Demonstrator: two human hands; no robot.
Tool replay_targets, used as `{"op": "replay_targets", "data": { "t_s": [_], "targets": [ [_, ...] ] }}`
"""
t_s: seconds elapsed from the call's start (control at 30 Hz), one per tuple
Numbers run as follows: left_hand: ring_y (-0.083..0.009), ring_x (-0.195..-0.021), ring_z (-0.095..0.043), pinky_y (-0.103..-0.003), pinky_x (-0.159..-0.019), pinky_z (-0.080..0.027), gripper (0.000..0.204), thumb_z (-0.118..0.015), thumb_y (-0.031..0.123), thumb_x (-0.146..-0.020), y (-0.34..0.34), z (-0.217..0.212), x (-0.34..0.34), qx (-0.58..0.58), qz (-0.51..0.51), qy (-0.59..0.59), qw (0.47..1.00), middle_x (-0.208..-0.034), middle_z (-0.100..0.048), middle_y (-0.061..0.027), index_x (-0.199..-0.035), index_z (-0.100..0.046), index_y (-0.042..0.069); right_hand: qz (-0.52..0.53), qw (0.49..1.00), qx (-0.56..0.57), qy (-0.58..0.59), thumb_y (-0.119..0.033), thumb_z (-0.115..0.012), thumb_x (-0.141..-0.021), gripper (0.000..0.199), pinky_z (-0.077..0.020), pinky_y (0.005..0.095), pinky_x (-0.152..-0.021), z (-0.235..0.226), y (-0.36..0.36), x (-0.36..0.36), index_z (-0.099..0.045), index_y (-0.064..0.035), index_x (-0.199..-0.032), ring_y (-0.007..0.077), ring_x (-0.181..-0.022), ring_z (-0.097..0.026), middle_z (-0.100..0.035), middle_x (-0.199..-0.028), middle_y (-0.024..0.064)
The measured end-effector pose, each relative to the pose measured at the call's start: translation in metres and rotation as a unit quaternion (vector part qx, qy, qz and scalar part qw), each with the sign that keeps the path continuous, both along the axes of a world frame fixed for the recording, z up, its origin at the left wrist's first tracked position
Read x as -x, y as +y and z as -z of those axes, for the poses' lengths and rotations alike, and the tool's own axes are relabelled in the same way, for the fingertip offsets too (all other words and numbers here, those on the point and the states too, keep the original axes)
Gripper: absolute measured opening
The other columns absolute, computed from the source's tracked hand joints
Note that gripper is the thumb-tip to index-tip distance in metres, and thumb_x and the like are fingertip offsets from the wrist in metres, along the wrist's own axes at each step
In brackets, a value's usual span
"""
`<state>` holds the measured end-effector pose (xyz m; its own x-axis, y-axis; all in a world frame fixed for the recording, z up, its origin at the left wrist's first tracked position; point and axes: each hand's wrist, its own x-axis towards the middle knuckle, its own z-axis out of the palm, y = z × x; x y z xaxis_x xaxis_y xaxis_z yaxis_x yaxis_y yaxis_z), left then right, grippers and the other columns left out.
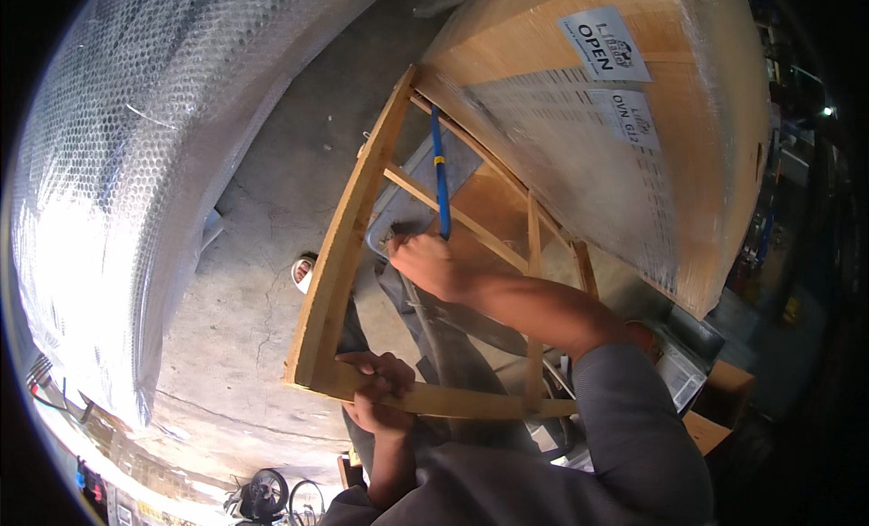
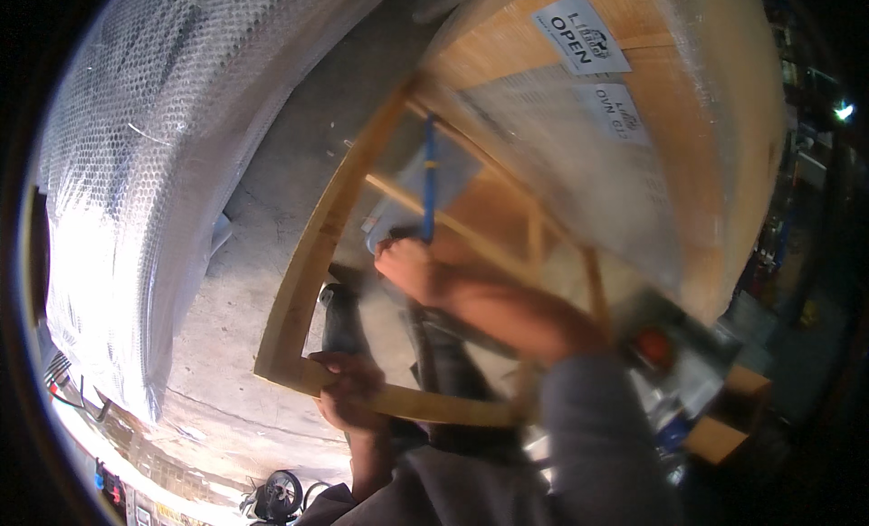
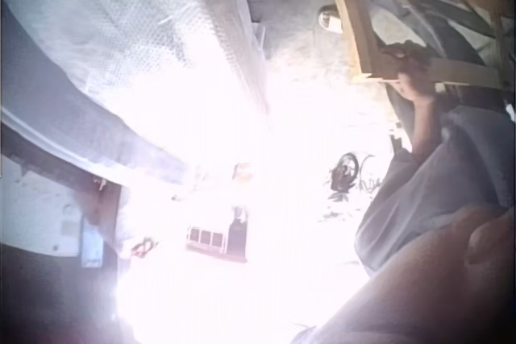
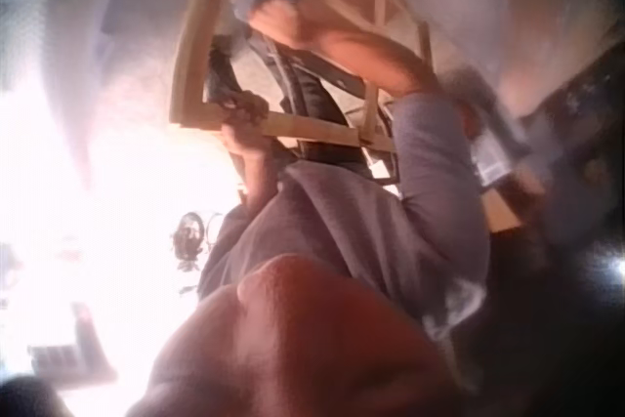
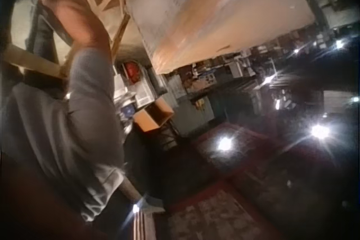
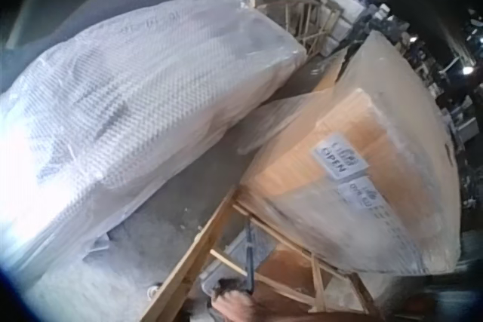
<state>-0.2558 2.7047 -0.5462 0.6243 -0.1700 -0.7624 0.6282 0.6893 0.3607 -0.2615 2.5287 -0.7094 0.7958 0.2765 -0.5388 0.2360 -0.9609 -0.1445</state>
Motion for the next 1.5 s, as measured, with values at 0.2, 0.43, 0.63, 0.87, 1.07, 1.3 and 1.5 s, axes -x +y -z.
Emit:
{"op": "replay_targets", "data": {
  "t_s": [0.2, 0.43, 0.63, 0.87, 1.07, 1.3, 1.5],
  "targets": [
    [-0.0164, -0.053, -0.044, -0.032, -0.047, -0.039, 0.023, -0.055, 0.005, -0.078, 0.001, 0.001, -0.002, -0.031, 0.039, -0.03, 0.998, -0.077, -0.046, -0.0059, -0.099, -0.047, 0.006, 0.043, 0.998, -0.038, -0.04, -0.011, -0.064, -0.079, 0.023, -0.0529, 0.0326, -0.049, -0.017, -0.033, -0.009, -0.065, 0.0017, -0.098, 0.0243, -0.06, -0.07, -0.069, -0.067, 0.0114],
    [-0.017, -0.051, -0.044, -0.033, -0.047, -0.04, 0.024, -0.054, 0.004, -0.077, 0.0, 0.0, -0.005, -0.031, 0.037, -0.03, 0.998, -0.077, -0.048, -0.0062, -0.1, -0.047, 0.007, 0.088, 0.99, -0.079, -0.072, -0.036, -0.063, -0.084, 0.032, -0.0508, 0.0454, -0.051, -0.077, -0.185, -0.052, -0.067, -0.0066, -0.071, 0.0322, -0.049, -0.063, -0.061, -0.052, 0.012],
    [-0.017, -0.05, -0.044, -0.033, -0.046, -0.039, 0.025, -0.054, 0.003, -0.076, -0.009, -0.005, -0.007, -0.057, 0.004, -0.037, 0.998, -0.076, -0.049, -0.0062, -0.099, -0.047, 0.008, -0.051, 0.995, -0.075, -0.03, -0.036, -0.059, -0.09, 0.037, -0.0508, 0.0442, -0.051, -0.066, -0.191, -0.051, -0.067, -0.0069, -0.068, 0.0321, -0.049, -0.063, -0.062, -0.054, 0.0115],
    [-0.0159, -0.05, -0.042, -0.032, -0.046, -0.038, 0.024, -0.053, 0.004, -0.075, -0.008, -0.004, -0.009, -0.04, 0.028, -0.023, 0.999, -0.075, -0.047, -0.0056, -0.097, -0.046, 0.008, 0.018, 0.999, -0.033, 0.038, -0.042, -0.047, -0.099, 0.053, -0.0532, 0.0439, -0.06, -0.059, -0.165, -0.006, -0.07, -0.006, -0.068, 0.0314, -0.062, -0.068, -0.067, -0.062, 0.0126],
    [-0.0157, -0.049, -0.042, -0.031, -0.045, -0.037, 0.024, -0.054, 0.005, -0.074, -0.009, -0.002, -0.006, -0.044, 0.024, -0.035, 0.998, -0.074, -0.045, -0.0053, -0.096, -0.045, 0.007, 0.063, 0.996, -0.047, -0.042, -0.043, -0.043, -0.102, 0.053, -0.0537, 0.0435, -0.064, -0.043, -0.125, 0.006, -0.072, -0.0081, -0.073, 0.0298, -0.073, -0.071, -0.069, -0.069, 0.0127],
    [-0.016, -0.049, -0.042, -0.031, -0.044, -0.036, 0.025, -0.054, 0.004, -0.074, -0.006, -0.001, -0.004, -0.034, 0.035, -0.044, 0.998, -0.074, -0.045, -0.0062, -0.097, -0.044, 0.006, 0.048, 0.971, -0.152, -0.177, -0.017, -0.065, -0.079, 0.011, -0.053, 0.0375, -0.053, 0.013, -0.021, -0.031, -0.07, -0.0126, -0.07, 0.0245, -0.064, -0.071, -0.068, -0.065, 0.0064],
    [-0.0171, -0.049, -0.043, -0.032, -0.045, -0.037, 0.025, -0.055, 0.004, -0.074, -0.006, -0.001, -0.005, -0.045, 0.022, -0.033, 0.998, -0.074, -0.047, -0.0066, -0.097, -0.045, 0.006, 0.013, 0.999, -0.024, -0.028, -0.012, -0.068, -0.073, 0.003, -0.0548, 0.0352, -0.055, 0.0, 0.003, -0.043, -0.07, -0.0103, -0.071, 0.0205, -0.065, -0.072, -0.071, -0.069, 0.0071]
  ]
}}
